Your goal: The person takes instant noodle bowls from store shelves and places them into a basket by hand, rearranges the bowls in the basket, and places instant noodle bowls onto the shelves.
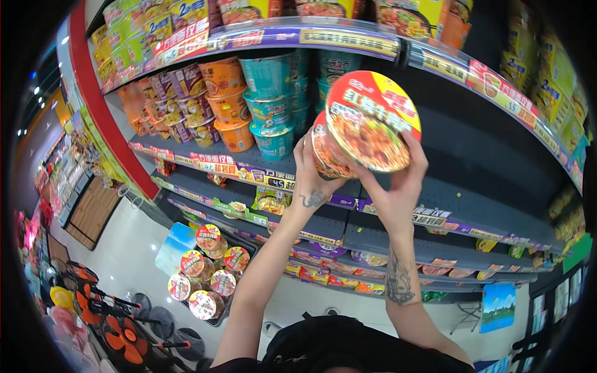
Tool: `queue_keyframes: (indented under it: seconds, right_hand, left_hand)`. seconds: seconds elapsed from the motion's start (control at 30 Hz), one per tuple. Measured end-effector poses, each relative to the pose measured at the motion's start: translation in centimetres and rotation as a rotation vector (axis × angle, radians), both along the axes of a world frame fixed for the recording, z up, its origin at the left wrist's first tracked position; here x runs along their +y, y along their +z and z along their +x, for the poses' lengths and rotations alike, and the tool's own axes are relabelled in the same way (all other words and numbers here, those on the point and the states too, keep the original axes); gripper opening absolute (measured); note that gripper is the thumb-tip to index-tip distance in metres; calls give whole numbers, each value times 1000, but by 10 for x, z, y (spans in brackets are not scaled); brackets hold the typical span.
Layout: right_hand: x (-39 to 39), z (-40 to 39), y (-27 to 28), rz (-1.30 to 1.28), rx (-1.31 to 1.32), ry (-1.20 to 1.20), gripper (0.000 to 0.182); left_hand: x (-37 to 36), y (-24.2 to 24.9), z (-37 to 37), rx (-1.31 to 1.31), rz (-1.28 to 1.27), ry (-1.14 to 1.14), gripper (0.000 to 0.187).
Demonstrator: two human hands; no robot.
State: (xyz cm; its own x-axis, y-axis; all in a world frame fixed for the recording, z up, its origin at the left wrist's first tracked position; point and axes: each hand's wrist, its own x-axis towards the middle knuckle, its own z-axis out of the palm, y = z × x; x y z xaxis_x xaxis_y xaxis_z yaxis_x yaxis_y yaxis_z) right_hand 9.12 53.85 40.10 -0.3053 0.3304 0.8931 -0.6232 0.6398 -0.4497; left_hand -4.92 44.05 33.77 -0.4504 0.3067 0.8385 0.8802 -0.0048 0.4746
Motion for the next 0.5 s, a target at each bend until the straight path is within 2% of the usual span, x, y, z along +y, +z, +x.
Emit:
queue_keyframes:
  seconds: [0.03, 0.17, 0.2, 0.23, 0.3, 0.33, 0.37, 0.43, 0.47, 0.5]
  right_hand:
    - [-5, 7, -2, 10, 32, 4, 90]
    - [-37, 42, 8, 107, 95, -247, 101]
    - [-42, 53, 9, 185, 17, -379, 106]
    - [-48, 58, 11, 232, 26, -388, 108]
    - [-73, 57, 7, 93, 42, -311, 111]
    - [-83, 59, 5, 132, 0, -315, 111]
    - [-99, 54, 0, 68, -14, -283, 114]
    - [-123, 48, -16, 81, -139, -103, 115]
    - [-136, 42, -28, -16, -203, 99, 111]
    - [-136, 41, -42, 24, -311, 259, 100]
  left_hand:
    - [-5, 1, 3, 42, -12, 10, 123]
    - [-27, 8, 27, 100, 35, 87, 124]
    - [-37, 4, 32, 101, 57, 100, 123]
    - [-51, 5, 39, 129, 69, 144, 123]
    - [-80, -8, 49, 25, 94, 172, 122]
    - [-97, -17, 54, -11, 98, 217, 122]
    - [-116, -27, 61, -82, 58, 245, 122]
    - [-157, -56, 70, -211, 23, 326, 121]
    - [-179, -76, 72, -270, 26, 338, 121]
    - [-200, -97, 75, -325, 31, 347, 121]
